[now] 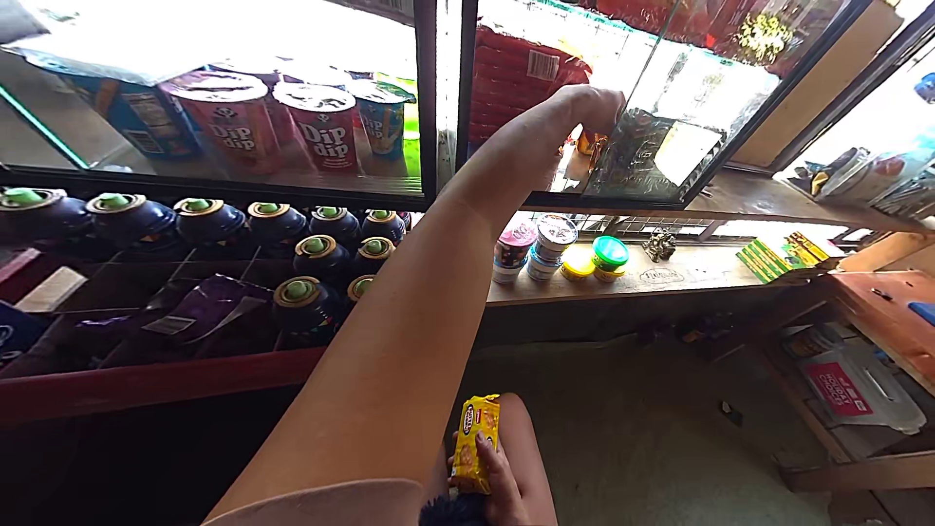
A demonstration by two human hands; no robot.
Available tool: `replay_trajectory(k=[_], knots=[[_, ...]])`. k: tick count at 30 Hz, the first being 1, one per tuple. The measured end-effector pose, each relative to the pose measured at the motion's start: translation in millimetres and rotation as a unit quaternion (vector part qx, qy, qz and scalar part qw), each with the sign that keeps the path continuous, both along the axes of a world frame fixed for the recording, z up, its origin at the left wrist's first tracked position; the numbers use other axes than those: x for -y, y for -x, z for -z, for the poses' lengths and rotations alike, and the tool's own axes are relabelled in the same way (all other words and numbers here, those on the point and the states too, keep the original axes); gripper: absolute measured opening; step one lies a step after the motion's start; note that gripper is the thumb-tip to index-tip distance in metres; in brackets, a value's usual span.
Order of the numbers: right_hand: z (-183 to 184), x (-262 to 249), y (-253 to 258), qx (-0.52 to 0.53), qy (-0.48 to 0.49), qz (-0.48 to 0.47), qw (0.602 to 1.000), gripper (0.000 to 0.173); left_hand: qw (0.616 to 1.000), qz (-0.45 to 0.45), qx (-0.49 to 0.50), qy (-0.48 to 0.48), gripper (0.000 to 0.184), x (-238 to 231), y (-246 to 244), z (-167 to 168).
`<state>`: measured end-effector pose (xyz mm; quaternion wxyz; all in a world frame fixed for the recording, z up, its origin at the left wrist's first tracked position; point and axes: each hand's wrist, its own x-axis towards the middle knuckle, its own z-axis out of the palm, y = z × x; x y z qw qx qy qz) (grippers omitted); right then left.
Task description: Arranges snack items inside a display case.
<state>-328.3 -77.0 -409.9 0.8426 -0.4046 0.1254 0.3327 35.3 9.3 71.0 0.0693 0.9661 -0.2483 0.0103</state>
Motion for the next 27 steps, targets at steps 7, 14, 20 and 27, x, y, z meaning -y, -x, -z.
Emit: replay_trajectory(k=[7,14,20,27], knots=[[-10,2,1,-0.003,-0.003,0.016,1.000,0.056,0.992,-0.098,0.019,-0.071,0.024,12,14,-5],[-10,-1,1,-0.011,0.003,0.015,1.000,0.059,0.999,0.017,0.025,0.045,0.034,1,-11,14],[-5,1,-1,-0.013,-0.003,0.013,1.000,0.057,0.977,0.071,0.083,0.181,0.045,-14,-8,-19],[-23,-3,1,-0.014,0.011,0.032,0.999,0.053,0.986,-0.042,0.117,0.112,0.053,6,-14,-12]])
